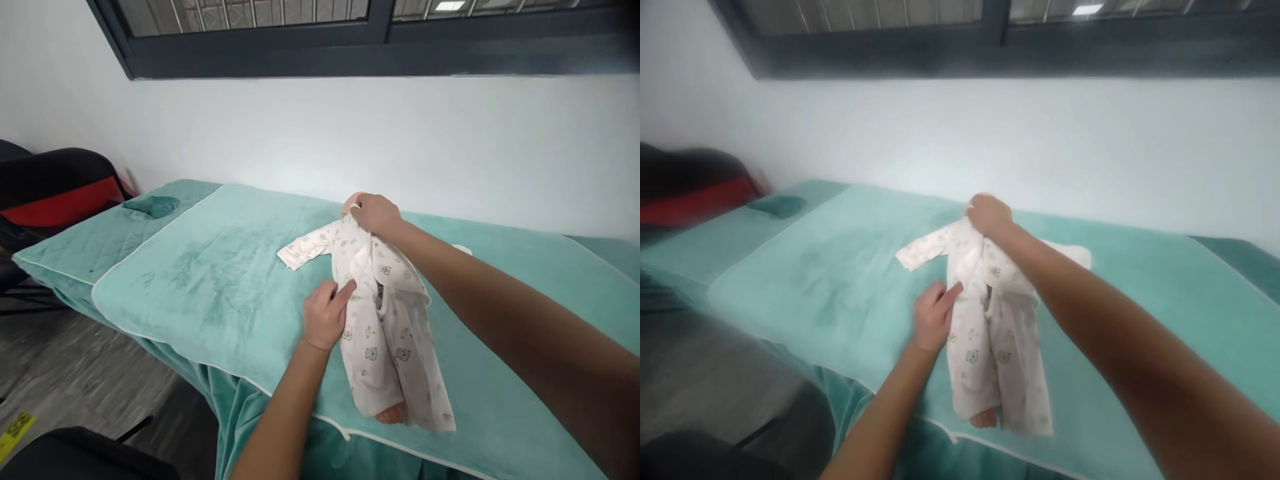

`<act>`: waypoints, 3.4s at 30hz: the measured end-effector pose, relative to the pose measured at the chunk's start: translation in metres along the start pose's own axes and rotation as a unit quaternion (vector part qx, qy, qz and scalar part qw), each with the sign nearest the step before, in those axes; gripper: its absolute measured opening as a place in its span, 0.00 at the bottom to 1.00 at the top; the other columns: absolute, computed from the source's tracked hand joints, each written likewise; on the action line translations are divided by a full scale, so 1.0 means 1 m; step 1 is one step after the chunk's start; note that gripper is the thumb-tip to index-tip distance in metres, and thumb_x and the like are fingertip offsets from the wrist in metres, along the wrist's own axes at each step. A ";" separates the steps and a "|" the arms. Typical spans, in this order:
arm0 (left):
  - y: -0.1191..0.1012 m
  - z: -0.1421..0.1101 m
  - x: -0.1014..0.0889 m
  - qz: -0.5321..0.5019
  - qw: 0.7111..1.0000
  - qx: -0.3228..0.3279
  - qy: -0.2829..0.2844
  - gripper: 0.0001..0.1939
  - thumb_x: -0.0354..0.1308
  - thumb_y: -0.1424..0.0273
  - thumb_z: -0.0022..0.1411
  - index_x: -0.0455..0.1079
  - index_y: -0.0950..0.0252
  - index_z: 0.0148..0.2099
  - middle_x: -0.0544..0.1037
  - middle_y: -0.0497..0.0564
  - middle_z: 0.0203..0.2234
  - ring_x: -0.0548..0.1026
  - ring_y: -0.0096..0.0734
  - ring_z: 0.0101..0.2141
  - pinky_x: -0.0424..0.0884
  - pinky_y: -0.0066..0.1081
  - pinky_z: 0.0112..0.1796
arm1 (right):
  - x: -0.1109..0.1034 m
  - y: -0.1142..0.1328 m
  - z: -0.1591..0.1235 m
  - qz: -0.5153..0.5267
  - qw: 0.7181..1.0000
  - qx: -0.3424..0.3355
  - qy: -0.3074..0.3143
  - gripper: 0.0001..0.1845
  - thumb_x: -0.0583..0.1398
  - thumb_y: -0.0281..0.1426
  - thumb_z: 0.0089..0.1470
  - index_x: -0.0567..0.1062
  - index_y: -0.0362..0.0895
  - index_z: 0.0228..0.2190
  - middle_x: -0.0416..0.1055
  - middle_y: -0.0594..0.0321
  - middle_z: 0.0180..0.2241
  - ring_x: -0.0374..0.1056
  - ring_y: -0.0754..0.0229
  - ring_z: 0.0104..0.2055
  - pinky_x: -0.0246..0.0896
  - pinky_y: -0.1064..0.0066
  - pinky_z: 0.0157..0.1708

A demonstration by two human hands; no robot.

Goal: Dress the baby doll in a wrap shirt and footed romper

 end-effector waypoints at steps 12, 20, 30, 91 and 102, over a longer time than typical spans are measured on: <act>-0.009 0.012 -0.017 -0.210 0.976 -0.057 -0.008 0.13 0.52 0.73 0.67 0.76 0.63 0.48 0.70 0.53 0.33 0.72 0.32 0.35 0.71 0.34 0.34 | 0.023 -0.062 -0.036 0.276 0.943 0.157 -0.101 0.16 0.58 0.48 0.52 0.68 0.47 0.28 0.74 0.60 0.31 0.67 0.54 0.34 0.58 0.65 0.35; 0.014 0.125 0.020 -0.212 0.939 -0.267 0.048 0.10 0.55 0.67 0.66 0.77 0.63 0.37 0.78 0.50 0.34 0.74 0.31 0.37 0.69 0.29 0.38 | 0.018 -0.058 -0.028 0.217 0.970 0.098 -0.046 0.14 0.56 0.43 0.55 0.72 0.46 0.32 0.75 0.58 0.35 0.67 0.54 0.36 0.55 0.66 0.34; 0.023 0.211 0.088 -0.181 0.905 -0.266 0.278 0.09 0.58 0.68 0.59 0.74 0.63 0.28 0.80 0.49 0.28 0.73 0.34 0.31 0.63 0.32 0.34 | 0.023 -0.067 -0.020 0.446 0.874 0.127 -0.149 0.09 0.58 0.36 0.51 0.74 0.46 0.25 0.73 0.64 0.26 0.64 0.59 0.30 0.57 0.67 0.34; 0.034 0.198 0.099 -0.444 0.791 -0.364 0.210 0.06 0.60 0.71 0.55 0.75 0.64 0.37 0.78 0.49 0.30 0.72 0.25 0.29 0.67 0.26 0.32 | 0.028 -0.065 -0.021 0.531 0.844 -0.009 -0.078 0.04 0.62 0.33 0.52 0.77 0.47 0.28 0.77 0.63 0.39 0.72 0.58 0.45 0.64 0.62 0.50; 0.034 0.195 0.097 -0.388 0.832 -0.358 0.170 0.15 0.57 0.78 0.50 0.75 0.63 0.41 0.77 0.48 0.31 0.71 0.27 0.29 0.68 0.29 0.34 | 0.034 -0.068 -0.018 0.563 0.824 0.015 -0.055 0.13 0.65 0.32 0.47 0.72 0.47 0.37 0.74 0.62 0.40 0.70 0.61 0.39 0.65 0.65 0.43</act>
Point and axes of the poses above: each hand's wrist, its own z-axis towards the middle knuckle, its own x-axis out of the palm, y = z × x, the point moved 2 cm from there along z, towards the middle knuckle
